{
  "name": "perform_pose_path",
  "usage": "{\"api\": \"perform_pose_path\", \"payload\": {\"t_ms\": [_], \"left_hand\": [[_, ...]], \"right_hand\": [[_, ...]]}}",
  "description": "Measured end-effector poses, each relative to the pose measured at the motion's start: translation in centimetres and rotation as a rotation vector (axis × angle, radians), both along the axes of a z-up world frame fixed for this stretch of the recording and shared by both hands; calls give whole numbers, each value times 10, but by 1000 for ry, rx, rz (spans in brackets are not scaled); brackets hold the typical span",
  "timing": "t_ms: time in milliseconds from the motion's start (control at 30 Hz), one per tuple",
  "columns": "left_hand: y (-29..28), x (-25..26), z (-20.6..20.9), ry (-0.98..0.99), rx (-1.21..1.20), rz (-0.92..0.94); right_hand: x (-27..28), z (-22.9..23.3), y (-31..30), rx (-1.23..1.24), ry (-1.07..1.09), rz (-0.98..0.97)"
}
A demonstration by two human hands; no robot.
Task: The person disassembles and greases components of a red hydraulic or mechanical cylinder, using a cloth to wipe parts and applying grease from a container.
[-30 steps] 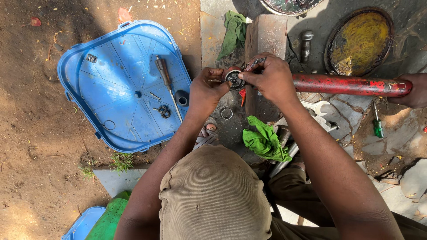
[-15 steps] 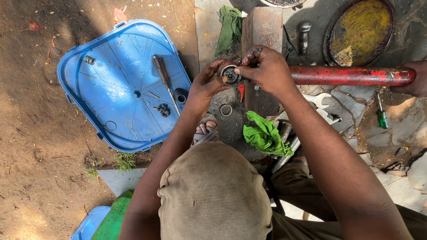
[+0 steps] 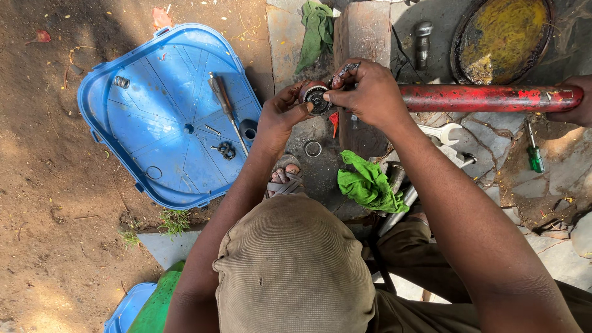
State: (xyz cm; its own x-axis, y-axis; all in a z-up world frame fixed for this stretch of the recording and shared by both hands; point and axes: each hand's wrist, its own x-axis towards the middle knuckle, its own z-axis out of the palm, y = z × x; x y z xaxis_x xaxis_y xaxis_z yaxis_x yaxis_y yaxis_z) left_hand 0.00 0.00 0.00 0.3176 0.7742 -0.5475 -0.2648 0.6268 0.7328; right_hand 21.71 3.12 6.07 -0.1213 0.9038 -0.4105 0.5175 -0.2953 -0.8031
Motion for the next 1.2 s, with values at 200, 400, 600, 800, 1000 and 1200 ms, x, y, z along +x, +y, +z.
{"api": "perform_pose_path", "payload": {"t_ms": [200, 400, 600, 800, 1000, 1200], "left_hand": [[0, 0, 2, -4, -5, 8], [1, 1, 1, 32, -19, 5], [0, 1, 1, 18, -24, 16], [2, 0, 12, 15, -6, -6], [-8, -15, 38, 51, 36, -54], [-44, -64, 29, 186, 26, 42]], "right_hand": [[-4, 1, 5, -98, -44, -48], [-5, 2, 5, -48, -124, -4], [-4, 1, 6, -93, -92, -18], [0, 1, 2, -27, -120, 42], [16, 12, -29, 325, -158, 93], [-3, 20, -61, 507, -382, 328]]}}
